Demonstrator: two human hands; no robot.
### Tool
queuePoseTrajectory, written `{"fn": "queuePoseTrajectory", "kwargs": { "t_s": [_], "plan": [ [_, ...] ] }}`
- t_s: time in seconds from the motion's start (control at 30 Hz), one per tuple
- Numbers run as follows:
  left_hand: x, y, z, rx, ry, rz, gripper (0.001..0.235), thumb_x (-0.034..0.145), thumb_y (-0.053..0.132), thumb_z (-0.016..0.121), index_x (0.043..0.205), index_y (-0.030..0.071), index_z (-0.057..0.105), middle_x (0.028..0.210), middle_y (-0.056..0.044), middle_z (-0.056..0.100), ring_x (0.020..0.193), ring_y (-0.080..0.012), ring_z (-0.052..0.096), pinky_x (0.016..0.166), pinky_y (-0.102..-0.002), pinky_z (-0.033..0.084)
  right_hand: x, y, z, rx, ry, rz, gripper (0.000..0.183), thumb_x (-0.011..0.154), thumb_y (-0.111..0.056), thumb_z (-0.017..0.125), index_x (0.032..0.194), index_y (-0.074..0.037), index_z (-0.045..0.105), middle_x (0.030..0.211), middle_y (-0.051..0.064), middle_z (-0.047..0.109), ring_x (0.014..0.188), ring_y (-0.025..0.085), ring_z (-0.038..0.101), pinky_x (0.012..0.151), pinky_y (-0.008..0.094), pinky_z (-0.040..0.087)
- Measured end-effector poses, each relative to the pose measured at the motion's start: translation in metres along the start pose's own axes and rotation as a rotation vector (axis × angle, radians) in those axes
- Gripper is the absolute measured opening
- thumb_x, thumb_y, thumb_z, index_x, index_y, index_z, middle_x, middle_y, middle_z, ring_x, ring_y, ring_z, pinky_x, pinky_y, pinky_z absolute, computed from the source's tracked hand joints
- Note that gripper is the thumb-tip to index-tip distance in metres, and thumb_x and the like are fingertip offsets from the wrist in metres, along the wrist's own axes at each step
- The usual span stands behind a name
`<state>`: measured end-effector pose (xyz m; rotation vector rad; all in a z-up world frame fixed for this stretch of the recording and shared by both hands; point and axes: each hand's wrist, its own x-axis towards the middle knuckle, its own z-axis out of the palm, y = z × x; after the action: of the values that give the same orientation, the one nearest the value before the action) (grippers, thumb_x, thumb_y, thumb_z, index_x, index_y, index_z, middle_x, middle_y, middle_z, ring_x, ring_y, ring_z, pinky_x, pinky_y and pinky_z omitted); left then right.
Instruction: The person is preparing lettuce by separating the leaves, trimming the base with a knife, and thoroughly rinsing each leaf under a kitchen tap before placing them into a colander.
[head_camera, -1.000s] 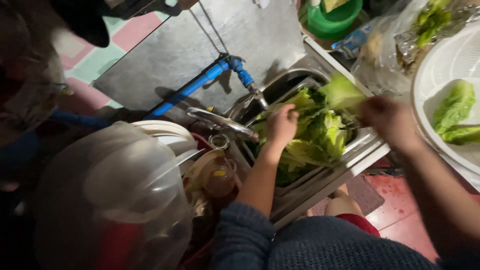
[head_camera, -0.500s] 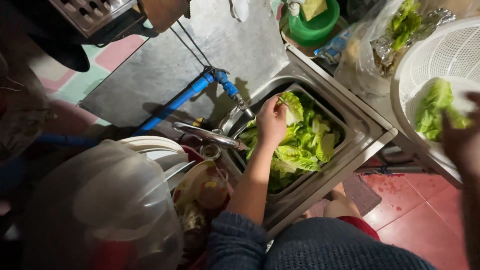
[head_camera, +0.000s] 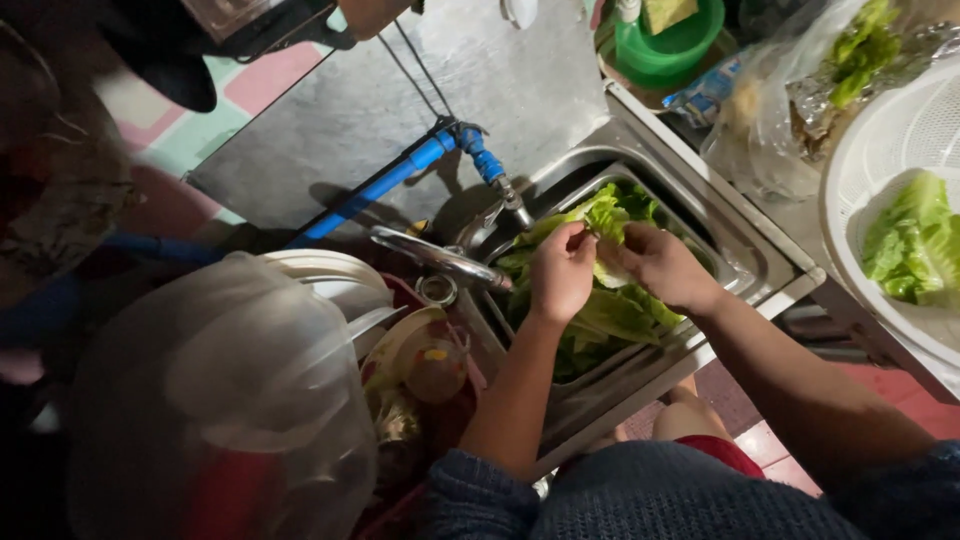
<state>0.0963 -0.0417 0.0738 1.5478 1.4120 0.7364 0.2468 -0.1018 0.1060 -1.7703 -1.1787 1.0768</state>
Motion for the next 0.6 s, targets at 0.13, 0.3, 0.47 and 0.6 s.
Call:
{"fn": "queuePoseTrajectory", "kwargs": {
  "t_s": [0.13,0.3,0.47,0.6],
  "plan": [
    [-0.009,0.014,-0.006,0.004,0.003,0.051,0.039,0.097,0.025,0.068,0.133,0.011,0.067,0.107,-0.015,0.074,0.102,-0.0312,0.074,0.082,-0.045,0.062,-0.005,-0.013,-0.001,0.125,-0.051,-0.078,0.046,0.107,-0.034,0.060,0.068,-0.009,0.058,0.051,0.005,0.050,0.049,0.016,0.041,0.054,0.035,0.037],
    [-0.002,-0.005,0.004,-0.008,0.001,0.148,0.020,0.097,0.018,0.069,0.115,0.010,0.072,0.093,-0.013,0.073,0.088,-0.0303,0.074,0.074,-0.042,0.061,0.000,0.000,-0.005,0.024,-0.012,-0.113,0.046,0.104,-0.028,0.064,0.066,-0.003,0.057,0.047,0.009,0.049,0.044,0.017,0.043,0.051,0.035,0.036],
    [0.002,-0.004,0.003,0.047,-0.036,0.178,0.012,0.094,0.017,0.073,0.102,0.009,0.073,0.086,-0.013,0.074,0.084,-0.0320,0.075,0.069,-0.042,0.061,-0.010,-0.013,-0.017,-0.025,-0.019,-0.128,0.041,0.101,-0.024,0.067,0.070,0.001,0.058,0.049,0.017,0.045,0.048,0.021,0.047,0.051,0.040,0.037],
    [0.007,0.001,-0.001,-0.069,-0.138,0.092,0.014,0.100,0.020,0.067,0.099,0.007,0.072,0.083,-0.012,0.074,0.072,-0.0214,0.074,0.063,-0.035,0.062,-0.016,-0.031,-0.033,0.064,-0.087,0.037,0.041,0.097,-0.029,0.071,0.066,-0.006,0.058,0.049,0.006,0.044,0.049,0.017,0.047,0.050,0.035,0.039]
  ]
}}
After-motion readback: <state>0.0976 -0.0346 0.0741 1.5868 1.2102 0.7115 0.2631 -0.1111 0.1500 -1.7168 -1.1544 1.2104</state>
